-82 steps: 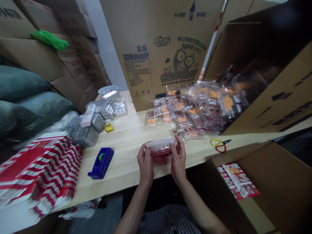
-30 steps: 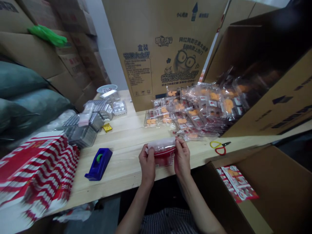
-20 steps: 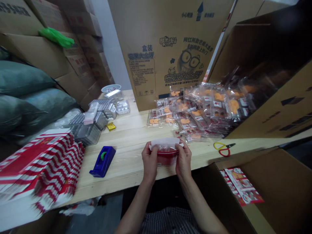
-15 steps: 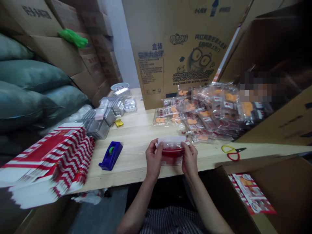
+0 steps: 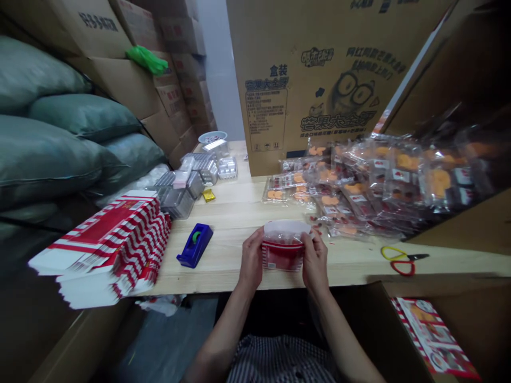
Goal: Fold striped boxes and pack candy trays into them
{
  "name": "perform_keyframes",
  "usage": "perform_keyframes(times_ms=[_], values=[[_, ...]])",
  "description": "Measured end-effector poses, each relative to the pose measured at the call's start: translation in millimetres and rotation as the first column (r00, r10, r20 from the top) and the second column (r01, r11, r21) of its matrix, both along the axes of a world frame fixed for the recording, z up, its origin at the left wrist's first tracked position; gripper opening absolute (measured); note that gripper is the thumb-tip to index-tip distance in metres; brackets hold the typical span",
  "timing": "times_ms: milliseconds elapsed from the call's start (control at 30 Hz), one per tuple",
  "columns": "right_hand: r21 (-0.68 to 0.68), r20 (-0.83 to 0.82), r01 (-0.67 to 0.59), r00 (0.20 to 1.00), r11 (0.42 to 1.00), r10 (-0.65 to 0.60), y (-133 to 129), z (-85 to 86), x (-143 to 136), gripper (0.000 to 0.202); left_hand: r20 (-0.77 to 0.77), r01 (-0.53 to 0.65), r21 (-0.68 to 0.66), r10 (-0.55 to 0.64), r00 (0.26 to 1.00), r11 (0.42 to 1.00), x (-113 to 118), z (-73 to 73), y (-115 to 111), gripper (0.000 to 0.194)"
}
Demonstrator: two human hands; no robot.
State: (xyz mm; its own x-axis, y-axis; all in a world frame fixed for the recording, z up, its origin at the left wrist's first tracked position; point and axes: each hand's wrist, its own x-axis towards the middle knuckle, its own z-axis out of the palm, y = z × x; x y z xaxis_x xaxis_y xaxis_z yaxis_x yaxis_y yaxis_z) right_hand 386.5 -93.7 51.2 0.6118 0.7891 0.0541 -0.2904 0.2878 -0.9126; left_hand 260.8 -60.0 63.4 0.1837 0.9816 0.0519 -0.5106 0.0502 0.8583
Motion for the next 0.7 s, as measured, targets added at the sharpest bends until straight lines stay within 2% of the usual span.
perform_keyframes(times_ms=[100,233,333,467,567,700], values=[[0.006,0.0,-0.1,0.995,0.995,0.1,0.1,-4.3,7.5,0.026,0.025,0.051,-0.056,-0.05,0.998,0.997,-0.1,-1.3,3.6,0.02],[0.077,-0.127,-0.242,0.96,0.967,0.25,-1.4,-2.3,15.3,0.039,-0.006,0.023,-0.062,-0.024,1.0,0.998,2.3,-1.6,8.9,0.016],[0.068,-0.152,-0.285,0.944,0.956,0.292,-3.2,3.2,20.1,0.041,-0.017,0.027,-0.067,-0.028,0.999,0.997,3.8,1.4,14.7,0.017],[0.03,-0.212,-0.379,0.902,0.925,0.377,-3.0,4.5,31.0,0.04,-0.016,0.098,-0.038,-0.098,0.995,0.995,2.8,4.2,21.4,0.015],[0.019,-0.256,-0.396,0.886,0.918,0.387,0.3,1.0,38.5,0.027,-0.03,0.144,-0.02,-0.144,0.989,0.989,-0.8,1.3,25.4,0.024],[-0.012,-0.191,-0.309,0.934,0.951,0.301,5.2,0.3,41.5,0.018,-0.147,0.143,0.018,-0.138,0.979,0.99,-8.9,-4.3,34.0,0.031]])
